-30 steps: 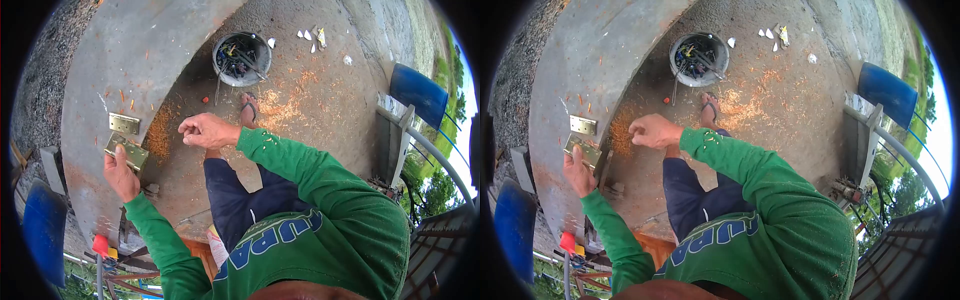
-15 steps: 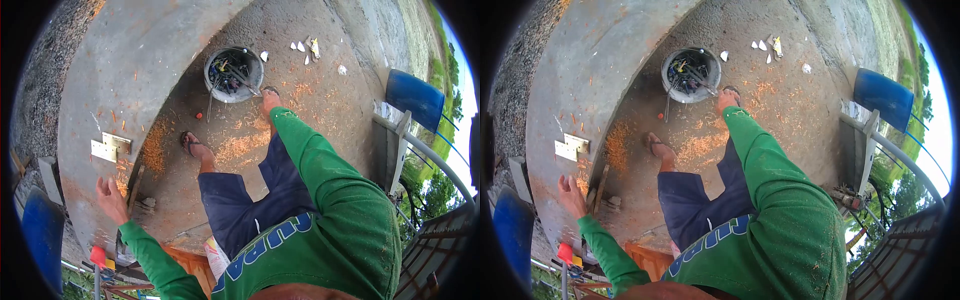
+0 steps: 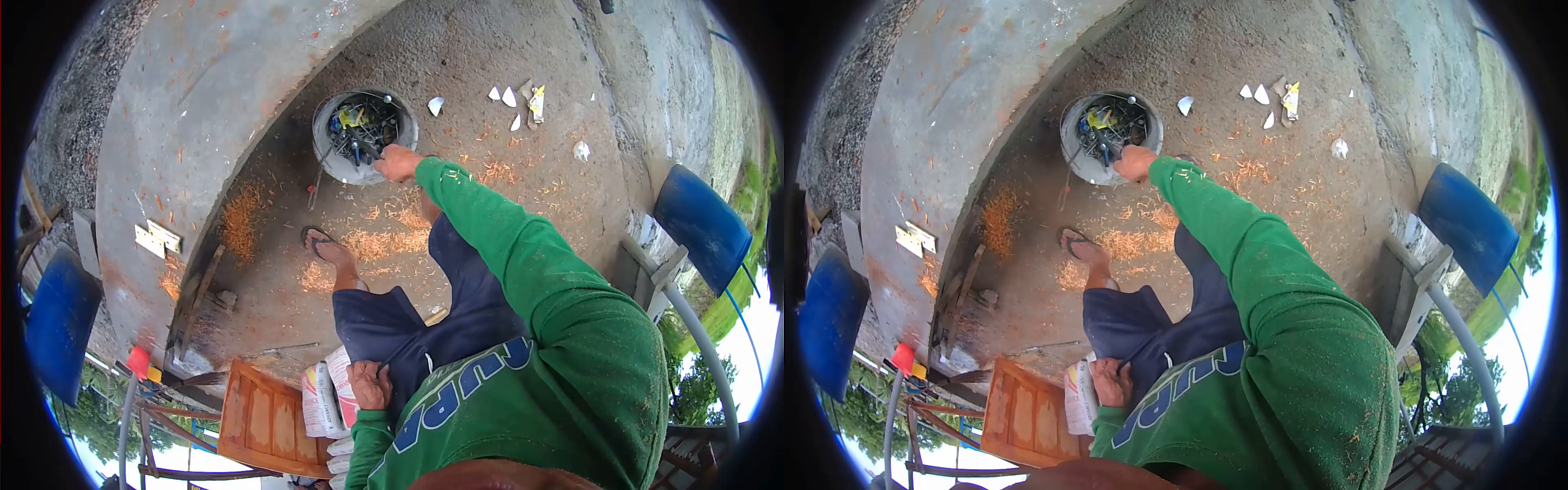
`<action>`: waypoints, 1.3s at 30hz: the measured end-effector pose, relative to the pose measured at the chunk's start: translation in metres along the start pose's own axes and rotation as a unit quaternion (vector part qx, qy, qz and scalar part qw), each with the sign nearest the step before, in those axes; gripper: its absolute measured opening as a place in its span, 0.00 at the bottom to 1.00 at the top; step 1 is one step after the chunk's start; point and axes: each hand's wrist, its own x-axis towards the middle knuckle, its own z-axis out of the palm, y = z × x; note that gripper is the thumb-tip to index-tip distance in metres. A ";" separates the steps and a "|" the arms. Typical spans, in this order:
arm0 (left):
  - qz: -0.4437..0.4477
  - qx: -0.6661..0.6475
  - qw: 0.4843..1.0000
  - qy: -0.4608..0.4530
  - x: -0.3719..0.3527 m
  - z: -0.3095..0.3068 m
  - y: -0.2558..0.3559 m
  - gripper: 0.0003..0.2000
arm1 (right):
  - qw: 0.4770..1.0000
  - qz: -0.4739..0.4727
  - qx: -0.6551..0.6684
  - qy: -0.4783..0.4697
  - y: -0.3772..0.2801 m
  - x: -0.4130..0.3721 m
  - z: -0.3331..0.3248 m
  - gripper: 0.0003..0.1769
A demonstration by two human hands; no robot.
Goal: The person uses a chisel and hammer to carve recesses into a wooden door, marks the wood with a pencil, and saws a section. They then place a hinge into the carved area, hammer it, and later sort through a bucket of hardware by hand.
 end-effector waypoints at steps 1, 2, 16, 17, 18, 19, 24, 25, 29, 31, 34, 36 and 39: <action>0.003 -0.011 1.000 -0.010 -0.003 -0.003 0.004 0.09 | 0.988 0.017 0.135 -0.071 -0.001 -0.012 -0.013 0.14; 0.010 -0.024 1.000 -0.018 -0.008 -0.006 0.007 0.09 | 0.976 0.017 0.197 -0.090 0.001 -0.029 -0.018 0.14; -0.094 -0.423 0.756 -0.491 -0.062 -0.023 -0.009 0.07 | 0.820 -0.464 -0.205 0.264 -0.162 -0.245 -0.053 0.24; -0.095 -0.428 0.751 -0.494 -0.061 -0.018 -0.015 0.07 | 0.806 -0.445 -0.240 0.307 -0.177 -0.231 -0.055 0.25; -0.080 -0.414 0.772 -0.475 -0.066 -0.003 -0.032 0.07 | 0.787 -0.424 -0.276 0.353 -0.193 -0.211 -0.061 0.27; -0.048 -0.402 0.788 -0.464 -0.071 0.015 -0.047 0.07 | 0.754 -0.424 -0.314 0.390 -0.206 -0.183 -0.070 0.26; -0.049 -0.340 0.842 -0.416 -0.081 0.001 -0.050 0.09 | 0.695 -0.339 -0.453 0.444 -0.251 -0.100 -0.105 0.19; 0.009 -0.360 0.850 -0.385 -0.089 0.015 -0.063 0.10 | 0.693 -0.325 -0.474 0.437 -0.252 -0.088 -0.109 0.19; 0.023 -0.304 0.867 -0.394 -0.085 -0.012 -0.058 0.11 | 0.641 -0.319 -0.512 0.474 -0.231 -0.127 -0.081 0.27; 0.092 -0.312 0.904 -0.278 -0.101 0.011 -0.080 0.13 | 0.771 -0.320 -0.474 0.280 -0.197 -0.196 -0.035 0.33; 0.095 -0.297 0.923 -0.223 -0.115 0.012 -0.084 0.15 | 0.834 -0.320 -0.438 -0.104 -0.099 -0.314 0.042 0.36; 0.067 -0.274 0.931 -0.231 -0.118 0.002 -0.078 0.16 | 0.814 -0.176 -0.495 -0.248 -0.054 -0.392 0.083 0.29; -0.003 -0.416 0.823 -0.387 -0.122 -0.005 -0.064 0.12 | 0.839 -0.171 -0.452 -0.249 -0.007 -0.433 0.097 0.11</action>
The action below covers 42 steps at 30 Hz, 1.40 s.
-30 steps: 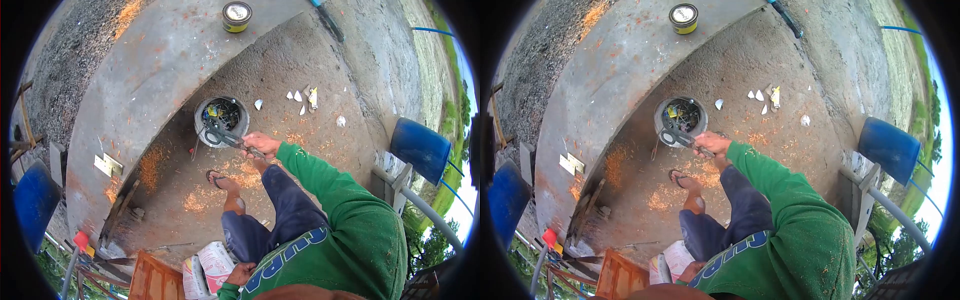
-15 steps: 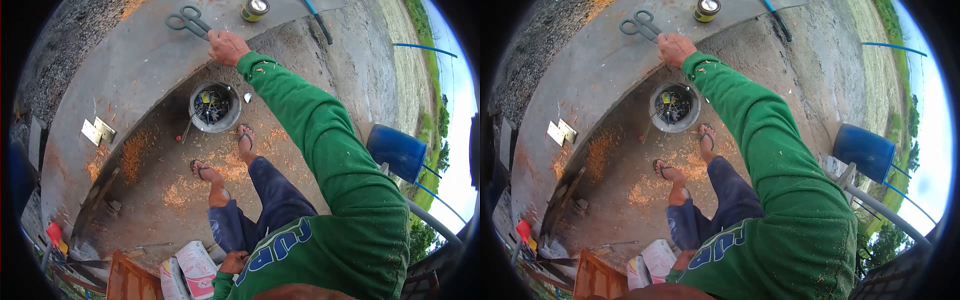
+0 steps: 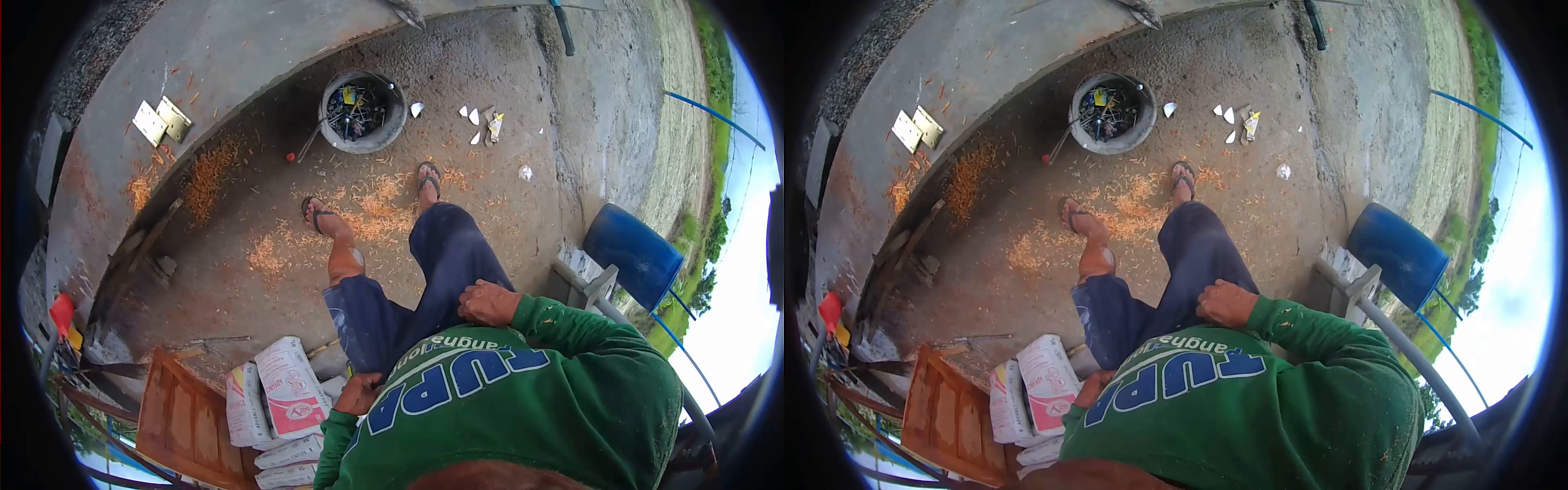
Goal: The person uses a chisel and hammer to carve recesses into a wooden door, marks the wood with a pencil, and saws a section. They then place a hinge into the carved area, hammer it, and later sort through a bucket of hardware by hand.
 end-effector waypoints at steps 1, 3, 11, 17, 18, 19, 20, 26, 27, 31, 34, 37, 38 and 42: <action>-0.055 -0.247 0.967 -0.031 -0.008 0.013 0.021 0.09 | 0.995 -0.011 0.099 0.026 0.003 -0.008 -0.003 0.08; -0.061 -0.223 0.972 -0.036 0.008 0.033 0.025 0.08 | 0.953 -0.047 0.296 0.050 0.005 -0.026 -0.030 0.06; -0.078 0.140 0.983 -0.090 0.138 -0.027 0.071 0.13 | 0.967 0.001 0.246 -0.071 0.165 0.036 -0.103 0.16; 0.262 0.407 0.778 0.400 0.383 -0.235 0.168 0.24 | 0.908 -0.004 -0.139 0.395 0.349 0.272 -0.177 0.26; 0.279 0.454 0.715 0.452 0.426 -0.263 0.177 0.23 | 0.884 0.008 -0.196 0.424 0.364 0.298 -0.192 0.25; 0.235 0.443 0.732 0.461 0.452 -0.278 0.195 0.21 | 0.854 0.053 -0.229 0.464 0.371 0.317 -0.203 0.25; 0.192 0.430 0.746 0.471 0.471 -0.289 0.214 0.19 | 0.818 0.095 -0.264 0.502 0.377 0.330 -0.217 0.24; 0.087 0.518 0.689 0.499 0.529 -0.306 0.235 0.14 | 0.827 0.052 -0.105 0.549 0.444 0.329 -0.249 0.20; 0.079 0.524 0.708 0.468 0.524 -0.307 0.241 0.15 | 0.876 0.071 -0.080 0.470 0.457 0.330 -0.259 0.19; 0.094 0.529 0.668 0.514 0.541 -0.313 0.228 0.14 | 0.877 -0.085 -0.280 0.382 0.498 0.347 -0.272 0.18; 0.111 0.496 0.676 0.534 0.542 -0.312 0.230 0.16 | 0.884 -0.060 -0.266 0.379 0.492 0.348 -0.272 0.13; 0.087 0.486 0.677 0.546 0.564 -0.332 0.229 0.21 | 0.896 -0.040 -0.071 0.436 0.473 0.328 -0.247 0.22; 0.111 0.494 0.663 0.551 0.574 -0.348 0.222 0.23 | 0.869 -0.089 0.005 0.487 0.468 0.322 -0.230 0.23; 0.040 0.483 0.679 0.552 0.570 -0.330 0.238 0.25 | 0.822 -0.065 0.083 0.560 0.474 0.333 -0.190 0.27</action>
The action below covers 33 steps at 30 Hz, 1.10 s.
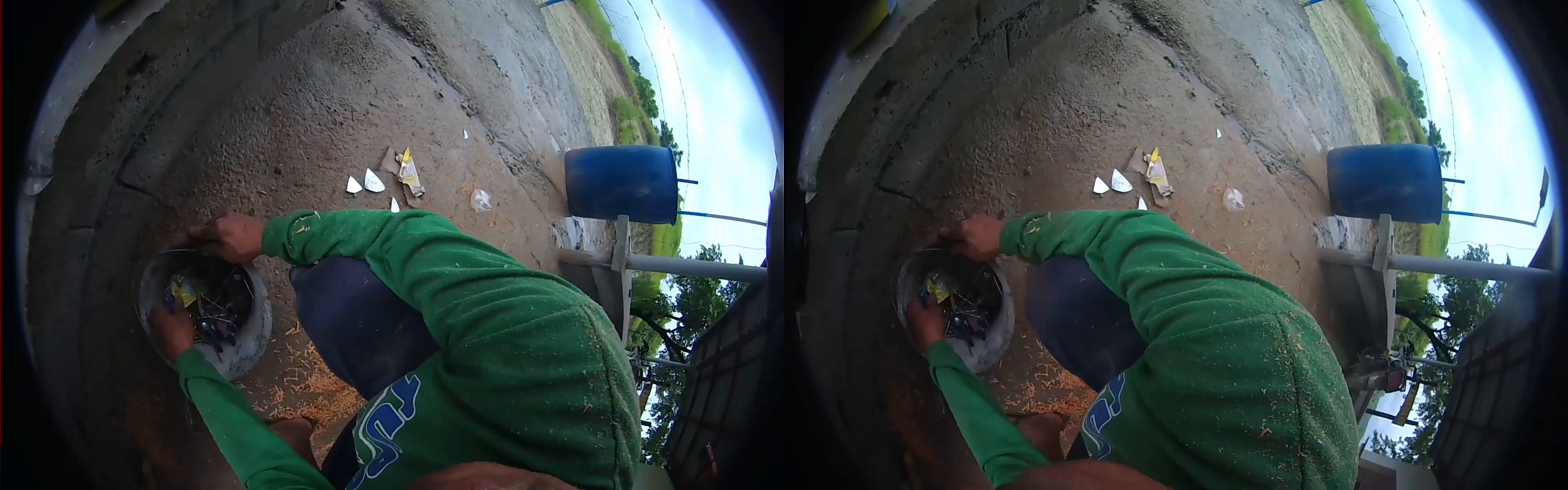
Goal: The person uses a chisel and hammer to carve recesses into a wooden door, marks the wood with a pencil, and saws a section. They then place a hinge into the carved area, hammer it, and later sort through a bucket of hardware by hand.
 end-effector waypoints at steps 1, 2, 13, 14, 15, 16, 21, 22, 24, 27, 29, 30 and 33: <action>0.005 -0.004 1.000 0.003 -0.002 0.003 0.000 0.26 | 1.000 -0.001 0.017 0.013 0.006 -0.002 0.002 0.27; 0.005 -0.008 1.000 0.005 -0.006 0.009 -0.002 0.26 | 0.999 -0.002 0.037 0.021 0.009 -0.004 0.005 0.28; 0.065 -0.127 0.989 0.034 -0.058 0.015 0.036 0.18 | 0.998 0.013 0.004 -0.066 -0.002 -0.001 -0.046 0.24; 0.087 -0.109 0.988 0.070 -0.074 0.013 0.036 0.15 | 0.997 -0.008 -0.012 -0.071 0.005 0.004 -0.053 0.23; 0.118 -0.095 0.983 0.102 -0.084 0.013 0.040 0.13 | 0.997 -0.025 -0.039 -0.067 0.004 0.007 -0.062 0.21; 0.157 -0.081 0.976 0.130 -0.091 0.013 0.041 0.10 | 0.996 -0.023 -0.050 -0.077 0.000 0.012 -0.071 0.21; 0.178 -0.173 0.968 0.042 -0.123 0.019 0.028 0.06 | 0.981 -0.091 -0.123 -0.121 -0.036 0.036 -0.087 0.20; 0.187 -0.198 0.962 0.031 -0.127 0.021 0.027 0.05 | 0.973 -0.132 -0.126 -0.143 -0.047 0.041 -0.083 0.21; 0.230 -0.233 0.944 0.034 -0.131 0.023 0.026 0.04 | 0.950 -0.210 -0.130 -0.188 -0.068 0.050 -0.068 0.23; 0.262 -0.258 0.929 0.026 -0.137 0.030 0.029 0.05 | 0.894 -0.300 -0.204 -0.264 -0.079 0.055 -0.016 0.21; 0.271 -0.250 0.929 0.017 -0.141 0.034 0.031 0.04 | 0.857 -0.316 -0.289 -0.285 -0.054 0.056 0.038 0.18; 0.274 -0.238 0.932 0.012 -0.143 0.035 0.032 0.03 | 0.843 -0.284 -0.347 -0.297 -0.041 0.058 0.057 0.15; 0.287 -0.224 0.931 -0.010 -0.153 0.027 0.038 0.04 | 0.824 -0.231 -0.387 -0.342 -0.049 0.064 0.065 0.14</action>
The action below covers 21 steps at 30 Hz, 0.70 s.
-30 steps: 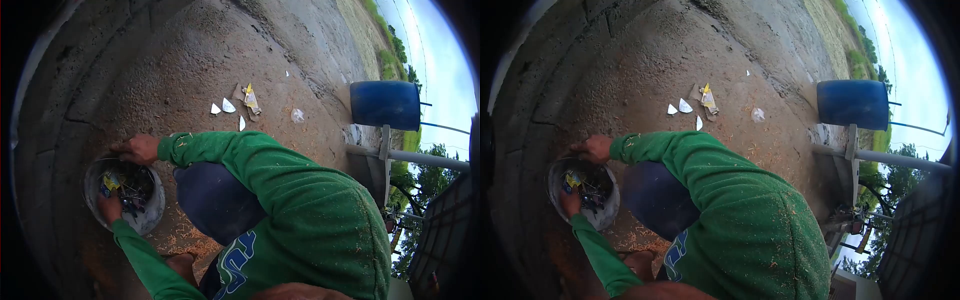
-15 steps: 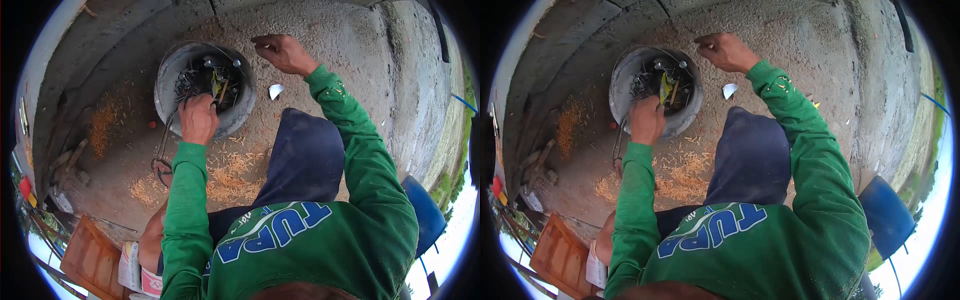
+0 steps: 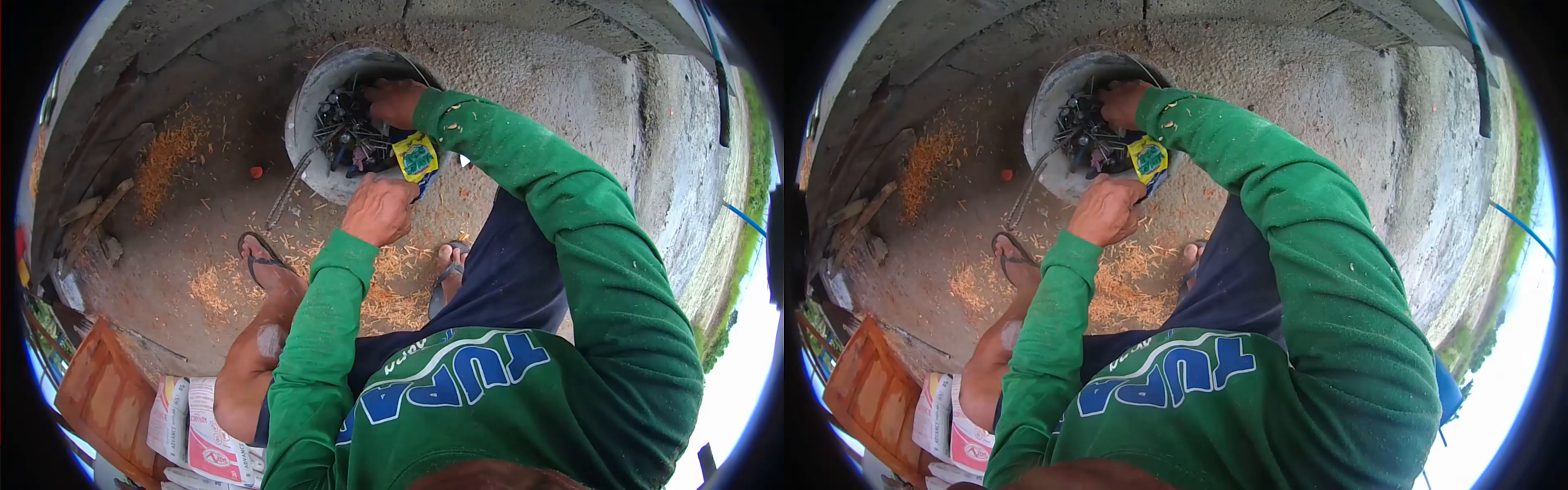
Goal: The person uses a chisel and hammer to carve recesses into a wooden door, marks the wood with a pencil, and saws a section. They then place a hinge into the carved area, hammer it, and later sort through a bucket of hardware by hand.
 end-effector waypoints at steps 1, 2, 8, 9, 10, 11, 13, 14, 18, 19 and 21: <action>0.002 -0.002 1.000 -0.009 -0.003 -0.003 0.006 0.05 | 1.000 0.010 0.004 0.001 -0.001 0.003 0.001 0.13; 0.013 -0.017 1.000 0.021 -0.006 -0.005 0.011 0.06 | 1.000 0.020 0.009 0.002 -0.001 0.004 0.001 0.13; -0.008 -0.067 0.997 0.046 -0.011 -0.016 0.012 0.16 | 0.995 -0.056 0.034 0.077 0.002 -0.003 -0.002 0.11; -0.034 -0.068 0.997 0.033 -0.010 -0.022 0.007 0.16 | 0.988 -0.082 0.063 0.117 0.003 -0.006 -0.002 0.10; -0.060 -0.069 0.996 0.018 -0.010 -0.026 0.000 0.17 | 0.987 -0.078 0.095 0.101 0.008 -0.010 -0.003 0.09; -0.081 -0.065 0.993 0.053 -0.013 -0.028 -0.007 0.19 | 0.986 -0.072 0.128 0.085 0.004 -0.018 -0.025 0.08; -0.117 -0.057 0.984 0.122 -0.015 -0.032 -0.020 0.23 | 0.975 -0.033 0.206 0.070 0.001 -0.031 -0.061 0.09; -0.158 -0.113 0.972 0.134 -0.012 -0.033 -0.025 0.26 | 0.965 0.000 0.252 0.071 0.001 -0.038 -0.076 0.11; -0.195 -0.392 0.884 0.164 0.002 -0.032 -0.031 0.40 | 0.817 0.122 0.561 0.055 0.005 -0.051 -0.087 0.17; -0.176 -0.472 0.848 0.164 0.004 -0.029 -0.032 0.43 | 0.784 0.141 0.601 0.062 0.002 -0.053 -0.091 0.18; -0.138 -0.547 0.803 0.191 0.016 -0.037 -0.027 0.40 | 0.760 0.148 0.631 0.055 -0.006 -0.055 -0.101 0.17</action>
